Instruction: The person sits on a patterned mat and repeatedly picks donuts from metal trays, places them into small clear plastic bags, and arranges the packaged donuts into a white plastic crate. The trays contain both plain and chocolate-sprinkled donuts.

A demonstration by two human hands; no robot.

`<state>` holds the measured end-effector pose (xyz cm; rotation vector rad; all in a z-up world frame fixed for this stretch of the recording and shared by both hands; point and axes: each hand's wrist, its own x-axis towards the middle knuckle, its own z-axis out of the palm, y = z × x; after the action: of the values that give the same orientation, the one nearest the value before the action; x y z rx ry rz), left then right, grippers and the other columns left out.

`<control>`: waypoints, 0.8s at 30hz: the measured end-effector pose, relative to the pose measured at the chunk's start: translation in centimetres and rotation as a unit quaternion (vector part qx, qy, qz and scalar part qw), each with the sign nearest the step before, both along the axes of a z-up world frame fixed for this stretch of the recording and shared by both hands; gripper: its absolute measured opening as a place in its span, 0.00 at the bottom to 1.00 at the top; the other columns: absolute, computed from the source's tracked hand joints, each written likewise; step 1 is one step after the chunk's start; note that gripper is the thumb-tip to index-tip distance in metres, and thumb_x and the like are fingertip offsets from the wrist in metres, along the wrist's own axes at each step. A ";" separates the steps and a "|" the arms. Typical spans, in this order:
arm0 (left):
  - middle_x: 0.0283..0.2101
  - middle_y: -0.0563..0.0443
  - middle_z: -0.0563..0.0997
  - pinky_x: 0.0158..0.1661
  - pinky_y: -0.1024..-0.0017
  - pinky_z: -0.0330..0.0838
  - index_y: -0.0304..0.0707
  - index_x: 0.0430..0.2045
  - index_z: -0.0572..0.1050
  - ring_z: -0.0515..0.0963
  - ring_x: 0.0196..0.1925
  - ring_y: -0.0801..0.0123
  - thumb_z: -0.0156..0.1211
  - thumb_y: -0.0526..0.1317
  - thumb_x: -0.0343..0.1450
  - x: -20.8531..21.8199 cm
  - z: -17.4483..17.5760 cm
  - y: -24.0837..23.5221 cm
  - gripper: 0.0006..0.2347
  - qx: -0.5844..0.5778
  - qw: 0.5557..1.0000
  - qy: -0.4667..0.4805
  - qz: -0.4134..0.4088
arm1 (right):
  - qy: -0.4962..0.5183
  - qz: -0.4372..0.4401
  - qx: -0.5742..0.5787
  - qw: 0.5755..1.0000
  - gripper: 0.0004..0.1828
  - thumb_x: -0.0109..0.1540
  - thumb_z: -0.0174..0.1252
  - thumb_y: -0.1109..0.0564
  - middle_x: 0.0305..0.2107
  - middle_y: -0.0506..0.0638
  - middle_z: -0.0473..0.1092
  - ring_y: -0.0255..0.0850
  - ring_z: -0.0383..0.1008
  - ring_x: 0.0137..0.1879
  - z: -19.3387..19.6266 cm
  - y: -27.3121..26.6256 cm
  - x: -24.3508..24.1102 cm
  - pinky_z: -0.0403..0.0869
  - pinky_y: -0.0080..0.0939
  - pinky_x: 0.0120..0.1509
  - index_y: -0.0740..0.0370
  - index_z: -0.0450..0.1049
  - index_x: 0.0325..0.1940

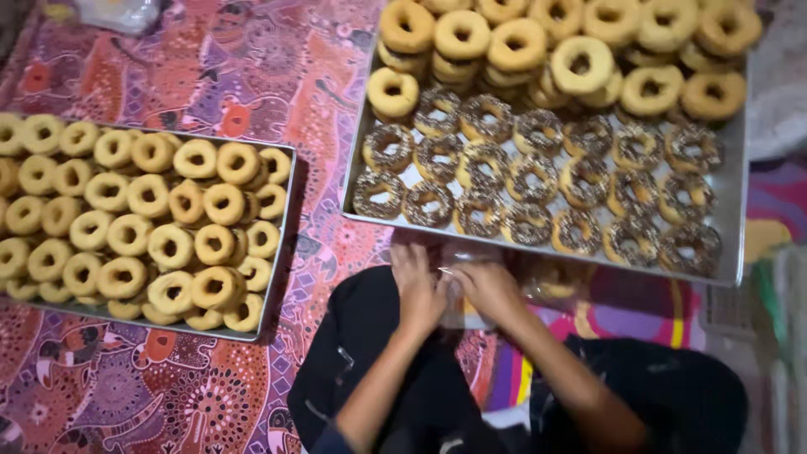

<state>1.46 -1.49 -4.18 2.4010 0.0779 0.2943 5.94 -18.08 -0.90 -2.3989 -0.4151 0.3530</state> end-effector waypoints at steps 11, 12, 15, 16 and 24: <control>0.47 0.57 0.84 0.52 0.70 0.77 0.41 0.50 0.75 0.84 0.52 0.71 0.47 0.53 0.74 -1.5 3.3 9.2 0.19 -0.831 0.490 0.100 0.244 | -0.290 0.113 0.108 0.944 0.13 0.72 0.55 0.56 0.54 0.67 0.74 0.59 0.76 0.60 15.8 8.5 10.5 0.73 0.54 0.65 0.64 0.75 0.58; 0.45 0.57 0.84 0.51 0.69 0.78 0.43 0.48 0.75 0.84 0.50 0.71 0.49 0.53 0.76 -1.6 3.2 9.3 0.16 -0.840 0.477 0.111 0.234 | -0.246 0.084 0.128 0.957 0.20 0.69 0.52 0.60 0.59 0.65 0.70 0.62 0.69 0.66 15.3 9.7 13.8 0.70 0.55 0.67 0.65 0.71 0.65; 0.41 0.59 0.83 0.48 0.68 0.79 0.49 0.44 0.77 0.83 0.46 0.70 0.53 0.53 0.77 -2.9 3.2 8.5 0.12 -0.858 0.457 0.131 0.197 | -0.261 0.073 -0.064 0.960 0.24 0.61 0.58 0.58 0.57 0.59 0.66 0.57 0.66 0.62 13.3 13.0 21.5 0.69 0.58 0.59 0.64 0.71 0.62; 0.41 0.59 0.84 0.47 0.68 0.78 0.49 0.45 0.77 0.83 0.45 0.70 0.54 0.52 0.77 -3.2 3.3 7.9 0.12 -0.860 0.457 0.134 0.182 | -0.257 0.080 -0.078 0.960 0.20 0.63 0.58 0.57 0.57 0.58 0.67 0.56 0.66 0.63 12.8 13.5 22.9 0.69 0.57 0.61 0.63 0.72 0.59; 0.51 0.54 0.84 0.49 0.68 0.76 0.44 0.54 0.76 0.83 0.51 0.68 0.50 0.50 0.78 -2.7 5.4 8.2 0.16 -0.862 0.461 0.168 0.123 | -0.009 -0.047 0.394 0.918 0.15 0.64 0.62 0.58 0.61 0.56 0.65 0.46 0.70 0.62 11.7 7.2 16.4 0.75 0.41 0.63 0.66 0.75 0.53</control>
<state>-1.20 6.69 1.21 0.2839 0.5826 -0.1756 22.36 -10.83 10.77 -1.6217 -0.3582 0.0850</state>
